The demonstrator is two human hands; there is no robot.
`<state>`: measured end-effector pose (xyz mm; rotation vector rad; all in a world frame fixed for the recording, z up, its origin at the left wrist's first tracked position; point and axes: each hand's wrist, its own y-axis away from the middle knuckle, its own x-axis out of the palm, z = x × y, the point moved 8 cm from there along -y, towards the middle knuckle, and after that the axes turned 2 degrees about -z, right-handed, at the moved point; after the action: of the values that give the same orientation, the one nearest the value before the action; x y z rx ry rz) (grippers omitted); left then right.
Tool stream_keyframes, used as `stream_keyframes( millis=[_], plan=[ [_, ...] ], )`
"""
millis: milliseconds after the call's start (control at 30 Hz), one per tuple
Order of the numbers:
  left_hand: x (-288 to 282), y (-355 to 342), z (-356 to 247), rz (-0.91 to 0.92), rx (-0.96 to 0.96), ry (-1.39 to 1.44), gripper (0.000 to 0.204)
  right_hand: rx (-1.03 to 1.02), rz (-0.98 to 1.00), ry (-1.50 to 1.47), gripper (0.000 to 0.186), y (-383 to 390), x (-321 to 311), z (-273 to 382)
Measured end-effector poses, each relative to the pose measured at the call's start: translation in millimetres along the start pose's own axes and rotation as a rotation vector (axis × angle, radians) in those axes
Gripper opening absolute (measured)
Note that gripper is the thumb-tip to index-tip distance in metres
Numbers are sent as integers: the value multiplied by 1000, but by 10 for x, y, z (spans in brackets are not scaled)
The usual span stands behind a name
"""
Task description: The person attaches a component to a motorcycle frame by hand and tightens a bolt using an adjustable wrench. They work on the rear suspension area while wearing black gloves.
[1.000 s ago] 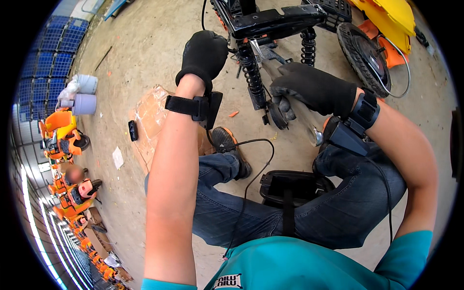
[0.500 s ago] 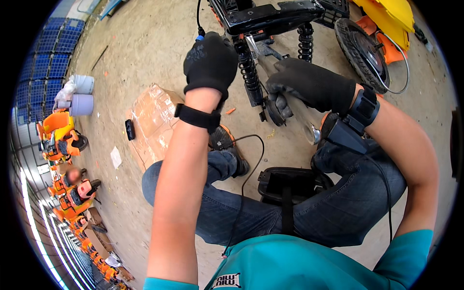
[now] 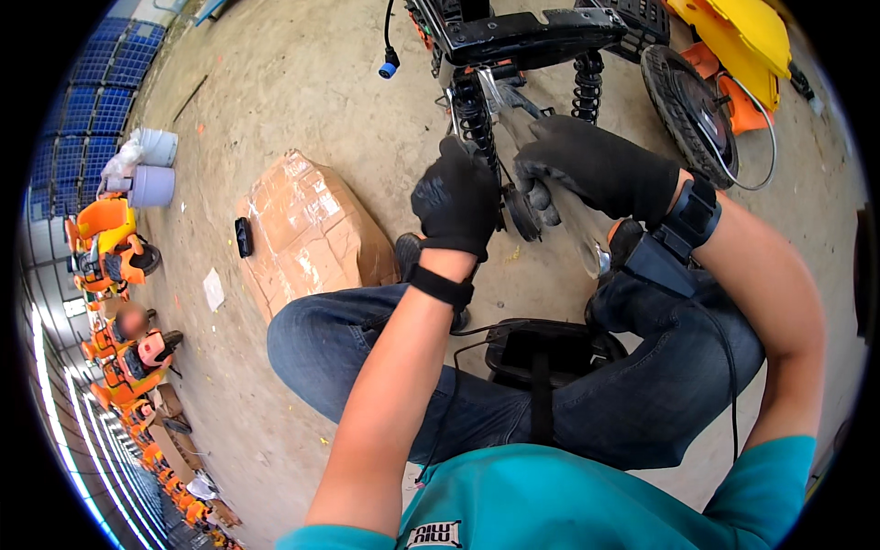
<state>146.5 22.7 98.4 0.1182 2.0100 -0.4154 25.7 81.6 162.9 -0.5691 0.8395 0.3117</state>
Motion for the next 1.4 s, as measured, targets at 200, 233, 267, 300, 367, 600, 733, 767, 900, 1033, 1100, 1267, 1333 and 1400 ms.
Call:
stream_keyframes(
  millis=[200, 233, 267, 300, 367, 600, 733, 767, 900, 1033, 1100, 1267, 1333, 1400],
  plan=[
    [483, -260, 314, 896, -601, 822, 25, 222, 258, -234, 15, -39, 128, -115],
    [565, -256, 393, 889, -662, 803, 27, 189, 216, -234, 13, -50, 115, -92],
    [626, -230, 373, 892, -719, 786, 28, 166, 174, -231, 14, -37, 109, -92],
    [655, -237, 345, 854, -728, 800, 24, 163, 159, -197, 15, -25, 118, -107],
    [672, -215, 325, 777, -753, 824, 18, 160, 151, -185, 15, -5, 121, -103],
    [868, -450, 253, 602, 529, -10, 21, 232, 189, -252, 14, -24, 104, -105],
    [1120, -403, 622, 468, -17, 417, 24, 583, 510, -473, 26, -1, 331, -245],
    [1102, -362, 631, 418, -125, 527, 23, 535, 484, -448, 25, -7, 304, -242],
    [1091, -276, 567, 268, -258, 746, 27, 384, 267, -495, 19, 39, 230, -234],
    [976, -276, 422, 118, -210, 762, 40, 300, 205, -436, 17, 15, 199, -247],
    [1003, -280, 450, 53, -170, 759, 44, 460, 241, -599, 17, 24, 292, -297],
    [1167, -328, 584, -62, -153, 657, 38, 761, 244, -871, 19, 69, 360, -313],
    [1172, -343, 575, -27, -135, 610, 37, 825, 240, -868, 19, 88, 338, -304],
    [1131, -368, 581, -3, -117, 596, 35, 845, 241, -877, 19, 91, 341, -301]
  ],
)
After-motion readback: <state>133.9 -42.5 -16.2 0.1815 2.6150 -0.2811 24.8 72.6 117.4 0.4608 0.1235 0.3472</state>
